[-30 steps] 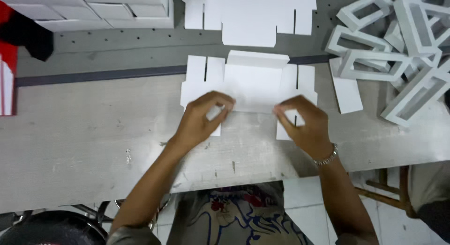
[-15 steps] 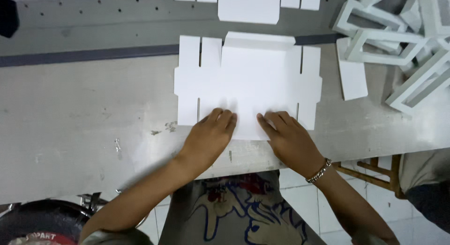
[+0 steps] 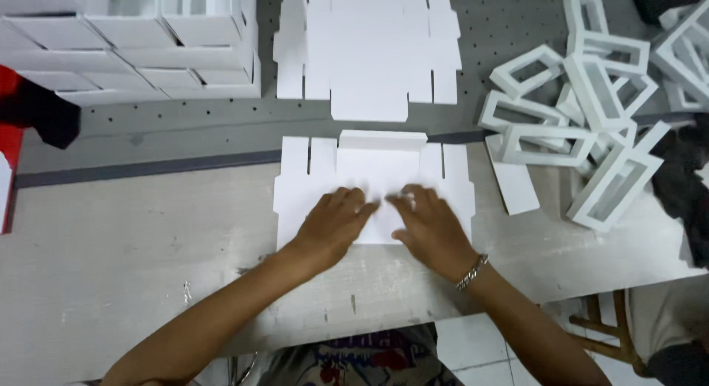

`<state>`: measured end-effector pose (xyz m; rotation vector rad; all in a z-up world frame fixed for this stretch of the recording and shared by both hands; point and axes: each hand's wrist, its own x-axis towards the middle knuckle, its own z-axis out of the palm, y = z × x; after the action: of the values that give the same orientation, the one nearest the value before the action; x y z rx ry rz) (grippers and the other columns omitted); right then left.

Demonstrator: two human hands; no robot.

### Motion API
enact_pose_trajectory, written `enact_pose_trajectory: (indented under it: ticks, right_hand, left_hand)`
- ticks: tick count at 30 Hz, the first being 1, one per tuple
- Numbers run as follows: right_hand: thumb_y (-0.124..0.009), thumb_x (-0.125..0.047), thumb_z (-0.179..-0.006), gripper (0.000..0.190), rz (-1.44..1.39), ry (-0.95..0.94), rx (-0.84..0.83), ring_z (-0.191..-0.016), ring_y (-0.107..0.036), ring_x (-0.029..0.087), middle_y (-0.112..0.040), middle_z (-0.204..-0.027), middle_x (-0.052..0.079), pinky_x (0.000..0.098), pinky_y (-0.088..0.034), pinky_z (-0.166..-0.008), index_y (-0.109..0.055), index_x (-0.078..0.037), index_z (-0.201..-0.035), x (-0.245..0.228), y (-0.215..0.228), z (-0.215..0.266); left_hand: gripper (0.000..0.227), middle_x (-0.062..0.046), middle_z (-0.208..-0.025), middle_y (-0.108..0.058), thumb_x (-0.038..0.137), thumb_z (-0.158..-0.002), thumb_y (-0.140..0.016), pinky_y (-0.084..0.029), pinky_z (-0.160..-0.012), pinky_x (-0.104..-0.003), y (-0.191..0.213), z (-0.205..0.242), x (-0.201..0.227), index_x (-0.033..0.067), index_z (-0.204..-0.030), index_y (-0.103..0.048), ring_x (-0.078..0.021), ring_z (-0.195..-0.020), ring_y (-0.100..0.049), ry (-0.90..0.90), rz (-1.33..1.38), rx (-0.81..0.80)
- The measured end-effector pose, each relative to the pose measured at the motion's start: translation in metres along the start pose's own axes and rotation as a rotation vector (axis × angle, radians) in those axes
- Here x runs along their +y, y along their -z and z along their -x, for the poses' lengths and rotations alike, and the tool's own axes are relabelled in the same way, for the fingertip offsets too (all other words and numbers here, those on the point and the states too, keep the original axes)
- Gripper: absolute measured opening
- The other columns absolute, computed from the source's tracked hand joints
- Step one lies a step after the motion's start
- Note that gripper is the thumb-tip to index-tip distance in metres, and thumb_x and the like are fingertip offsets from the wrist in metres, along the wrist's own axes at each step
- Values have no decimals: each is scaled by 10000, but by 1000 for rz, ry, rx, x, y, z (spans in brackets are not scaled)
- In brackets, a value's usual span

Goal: The person folds flat white cardboard pieces into small rectangular boxes by hand. They fold the side flaps, tuck the tabs into slots, and then place the finished boxes into a stack on the left side of the table.

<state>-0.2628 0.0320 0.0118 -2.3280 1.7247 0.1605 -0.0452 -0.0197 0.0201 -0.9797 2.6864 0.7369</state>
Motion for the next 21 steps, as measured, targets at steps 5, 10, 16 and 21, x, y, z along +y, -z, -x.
enact_pose_trajectory:
  ticks: [5,10,16,21]
  right_hand:
    - [-456,-186,-1047,598,13,143,141,-1528,-180,466,-233,-1692,177,646,-248,-1146,-308,-180,-1626,-9,-24,24]
    - [-380,-325,-1066,682,45,111,268,-1574,-48,410,-89,-1731,120,647,-60,-1217,-113,-84,-1646,-15,-39,29]
    - [-490,-1059,-775,1405,295,163,383,-1607,-39,339,-77,-1715,206,565,-7,-1277,-132,16,-1606,-35,-31,19]
    - [-533,-1229,-713,1640,420,72,369,-1601,19,368,-30,-1714,217,499,5,-1297,-36,48,-1613,-41,-36,22]
  left_hand:
    - [522,-391,-1468,-481,46,-971,-614,-320,-1190,-600,-39,-1,-18,-149,-1435,-473,-506,-1414,-417,-311,-80,140]
    - [1605,-237,-1682,-74,1195,-675,-471,15,-1314,-483,-69,35,5,-63,-1593,-81,-331,-1601,-22,-244,-555,591]
    - [1825,-243,-1679,-41,1319,-500,-480,83,-1315,-512,-61,35,11,-83,-1587,-48,-347,-1598,24,-223,-546,580]
    - [1868,-204,-1702,-45,1374,-449,-495,77,-1310,-516,-62,29,11,-31,-1605,-73,-305,-1601,-11,-215,-594,584]
